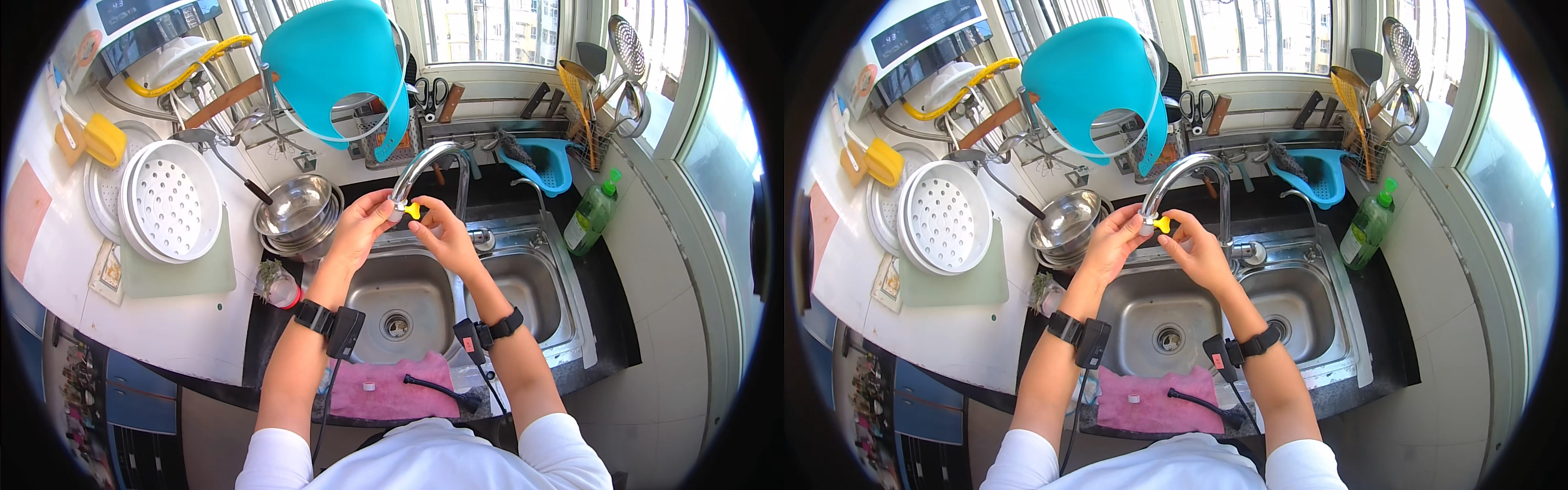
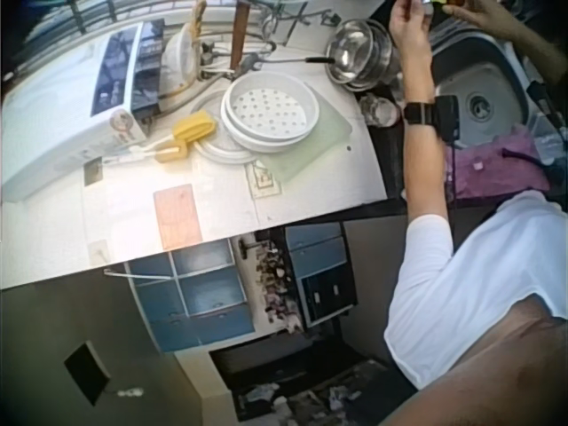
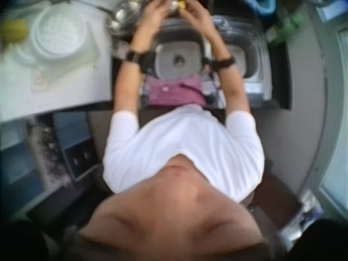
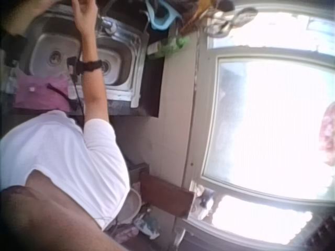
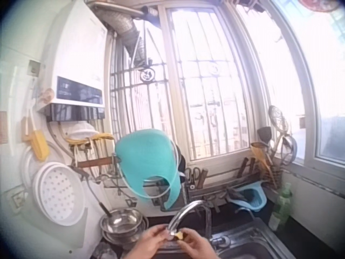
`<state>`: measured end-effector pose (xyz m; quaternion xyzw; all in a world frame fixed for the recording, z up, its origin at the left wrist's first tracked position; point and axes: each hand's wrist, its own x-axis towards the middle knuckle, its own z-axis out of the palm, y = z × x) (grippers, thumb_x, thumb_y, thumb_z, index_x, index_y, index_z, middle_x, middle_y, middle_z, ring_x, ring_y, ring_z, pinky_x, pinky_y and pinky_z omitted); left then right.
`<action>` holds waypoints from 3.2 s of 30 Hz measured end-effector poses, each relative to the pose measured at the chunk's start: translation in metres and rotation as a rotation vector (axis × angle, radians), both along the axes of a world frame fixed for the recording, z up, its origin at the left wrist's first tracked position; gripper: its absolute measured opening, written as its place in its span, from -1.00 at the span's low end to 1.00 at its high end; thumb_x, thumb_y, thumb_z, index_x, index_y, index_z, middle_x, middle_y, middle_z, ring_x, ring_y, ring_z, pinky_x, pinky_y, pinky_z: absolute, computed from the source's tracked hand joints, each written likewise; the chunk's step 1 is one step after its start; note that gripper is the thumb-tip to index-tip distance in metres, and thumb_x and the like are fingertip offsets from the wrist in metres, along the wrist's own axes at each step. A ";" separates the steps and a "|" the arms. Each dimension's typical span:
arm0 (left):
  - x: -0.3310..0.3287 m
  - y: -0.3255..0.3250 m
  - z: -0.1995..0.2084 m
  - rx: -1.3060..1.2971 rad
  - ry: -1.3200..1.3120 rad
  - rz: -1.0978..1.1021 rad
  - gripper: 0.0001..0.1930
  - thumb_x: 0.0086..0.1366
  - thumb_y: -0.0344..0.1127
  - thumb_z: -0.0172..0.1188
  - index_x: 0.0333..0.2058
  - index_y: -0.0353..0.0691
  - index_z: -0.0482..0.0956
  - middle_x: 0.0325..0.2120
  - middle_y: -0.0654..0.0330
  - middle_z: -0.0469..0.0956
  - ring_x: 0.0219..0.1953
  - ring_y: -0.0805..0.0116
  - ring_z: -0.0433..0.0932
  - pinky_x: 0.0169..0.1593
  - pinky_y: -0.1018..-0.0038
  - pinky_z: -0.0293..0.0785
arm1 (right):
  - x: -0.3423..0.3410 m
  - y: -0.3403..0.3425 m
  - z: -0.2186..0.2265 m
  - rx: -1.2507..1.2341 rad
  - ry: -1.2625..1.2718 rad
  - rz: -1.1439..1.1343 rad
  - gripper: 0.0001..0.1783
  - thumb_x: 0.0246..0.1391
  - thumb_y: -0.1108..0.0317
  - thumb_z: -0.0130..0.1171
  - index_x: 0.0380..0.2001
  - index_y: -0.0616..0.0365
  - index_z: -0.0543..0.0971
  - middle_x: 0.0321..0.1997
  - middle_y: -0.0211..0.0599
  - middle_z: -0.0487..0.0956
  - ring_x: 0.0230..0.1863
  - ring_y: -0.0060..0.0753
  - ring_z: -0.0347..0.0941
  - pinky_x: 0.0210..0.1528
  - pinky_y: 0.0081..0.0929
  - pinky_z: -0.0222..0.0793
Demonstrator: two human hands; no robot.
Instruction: The person assembles components for a sink faucet, including a filter and an adapter, by hand at a counter and then at a kitchen sink.
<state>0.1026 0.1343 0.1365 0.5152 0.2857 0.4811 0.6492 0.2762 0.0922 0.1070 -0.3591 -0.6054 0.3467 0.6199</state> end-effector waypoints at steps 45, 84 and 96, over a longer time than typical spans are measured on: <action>-0.001 -0.004 0.001 -0.061 -0.080 -0.022 -0.65 0.27 -0.25 0.15 -0.02 -0.28 0.47 -0.17 0.23 0.54 -0.15 0.47 0.49 0.00 0.47 0.41 | 0.000 0.015 0.016 -0.581 0.528 0.530 -0.71 0.19 0.21 -0.02 -0.46 0.23 0.44 -0.71 -0.49 0.26 -0.76 -0.65 0.09 -0.69 -0.63 -0.07; -0.008 -0.012 0.006 0.188 0.253 -0.036 -0.56 0.29 -0.23 0.13 0.09 -0.30 0.38 -0.11 0.25 0.50 -0.04 0.51 0.41 0.07 0.53 0.30 | 0.005 -0.005 0.019 -0.489 0.347 0.537 -0.55 0.30 0.01 -0.22 -0.34 0.18 0.44 -0.63 -0.53 0.28 -0.75 -0.71 0.02 -0.67 -0.71 -0.06; -0.003 -0.015 0.008 0.229 0.296 0.003 -0.56 0.29 -0.21 0.13 0.07 -0.32 0.40 -0.09 0.26 0.49 -0.02 0.50 0.40 0.09 0.52 0.27 | -0.014 0.006 0.007 -0.403 0.362 0.287 -0.54 0.24 0.03 -0.09 -0.62 0.12 0.39 -0.69 -0.54 0.26 -0.75 -0.71 0.02 -0.69 -0.70 -0.10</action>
